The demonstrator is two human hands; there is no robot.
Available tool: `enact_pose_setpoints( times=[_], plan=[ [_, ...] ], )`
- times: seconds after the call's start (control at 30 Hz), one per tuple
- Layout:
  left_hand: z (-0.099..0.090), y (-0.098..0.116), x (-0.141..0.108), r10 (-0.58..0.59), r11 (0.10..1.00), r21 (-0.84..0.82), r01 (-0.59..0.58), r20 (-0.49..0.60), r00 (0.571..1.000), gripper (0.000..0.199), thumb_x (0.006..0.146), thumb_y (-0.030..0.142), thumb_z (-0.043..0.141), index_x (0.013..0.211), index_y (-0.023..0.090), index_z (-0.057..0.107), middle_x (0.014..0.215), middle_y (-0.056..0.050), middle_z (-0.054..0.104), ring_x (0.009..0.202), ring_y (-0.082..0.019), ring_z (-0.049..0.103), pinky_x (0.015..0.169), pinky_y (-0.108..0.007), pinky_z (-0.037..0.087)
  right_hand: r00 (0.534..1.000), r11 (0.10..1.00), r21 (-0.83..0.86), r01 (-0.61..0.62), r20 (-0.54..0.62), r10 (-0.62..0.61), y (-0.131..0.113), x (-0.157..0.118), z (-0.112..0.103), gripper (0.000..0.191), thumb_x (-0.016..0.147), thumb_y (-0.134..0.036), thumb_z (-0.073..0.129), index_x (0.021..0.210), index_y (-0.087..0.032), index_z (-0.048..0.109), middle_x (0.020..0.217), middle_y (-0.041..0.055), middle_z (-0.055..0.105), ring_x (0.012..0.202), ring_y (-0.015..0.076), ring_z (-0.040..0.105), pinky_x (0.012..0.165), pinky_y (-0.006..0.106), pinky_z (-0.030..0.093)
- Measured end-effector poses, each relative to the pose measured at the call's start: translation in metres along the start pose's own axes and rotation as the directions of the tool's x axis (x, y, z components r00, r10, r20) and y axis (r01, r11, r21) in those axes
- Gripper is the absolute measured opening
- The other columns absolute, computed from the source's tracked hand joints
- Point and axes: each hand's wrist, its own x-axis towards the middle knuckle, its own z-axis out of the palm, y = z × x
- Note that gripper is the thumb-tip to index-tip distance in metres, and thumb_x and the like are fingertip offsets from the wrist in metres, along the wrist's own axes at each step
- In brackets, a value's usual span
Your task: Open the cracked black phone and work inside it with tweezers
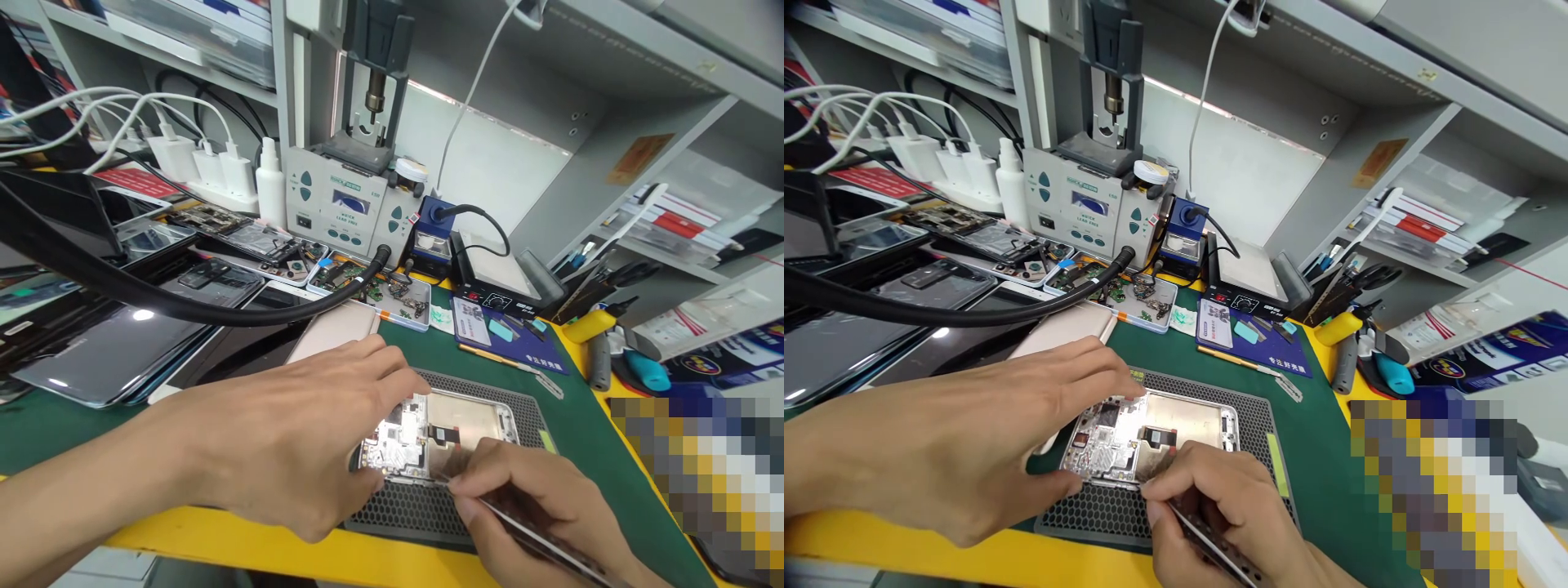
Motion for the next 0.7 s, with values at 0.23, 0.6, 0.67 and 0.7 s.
enact_pose_setpoints(
  times=[0.23,0.6,0.67,0.7],
  plan=[
    [-0.003,0.003,0.002,-0.021,0.998,-0.05,0.023,0.041,0.999,0.057,0.076,0.019,0.072,0.128,0.03,0.054,0.12,-0.003,0.06,0.116,-0.026,0.057,0.092,-0.033,0.05,1.0,1.0,0.013,0.006,0.02,-0.006,0.004,0.0,0.0,0.025,0.078,-0.002,0.062,0.088,-0.023,0.069,0.075,-0.004,0.073,0.062,0.0104,0.071,0.06,0.016,0.052],
    [-0.001,0.001,0.003,0.011,0.999,-0.05,-0.01,0.017,1.0,0.073,0.077,0.019,0.072,0.143,0.036,0.042,0.13,0.0,0.057,0.123,-0.024,0.055,0.102,-0.034,0.049,0.991,0.99,0.039,0.132,-0.041,-0.131,0.013,-0.004,0.009,0.029,0.077,0.001,0.059,0.092,-0.022,0.067,0.072,-0.0032,0.066,0.06,0.0112,0.066,0.06,0.022,0.05],
    [-0.001,0.001,0.003,0.006,0.999,-0.033,-0.006,0.016,1.0,0.077,0.078,0.023,0.072,0.147,0.035,0.039,0.134,-0.001,0.056,0.126,-0.026,0.052,0.105,-0.037,0.048,0.988,0.987,0.047,0.151,-0.049,-0.148,0.014,-0.004,0.01,0.028,0.077,0.0,0.059,0.092,-0.022,0.066,0.071,-0.0036,0.066,0.059,0.0109,0.064,0.061,0.022,0.05],
    [-0.001,0.001,0.002,0.002,1.0,-0.027,-0.001,0.019,1.0,0.077,0.08,0.024,0.071,0.148,0.035,0.037,0.135,-0.001,0.056,0.128,-0.026,0.051,0.107,-0.038,0.047,0.988,0.987,0.049,0.152,-0.051,-0.149,0.013,-0.003,0.01,0.028,0.077,0.0,0.058,0.091,-0.022,0.066,0.071,-0.004,0.065,0.059,0.0107,0.064,0.062,0.021,0.051]
  ],
)
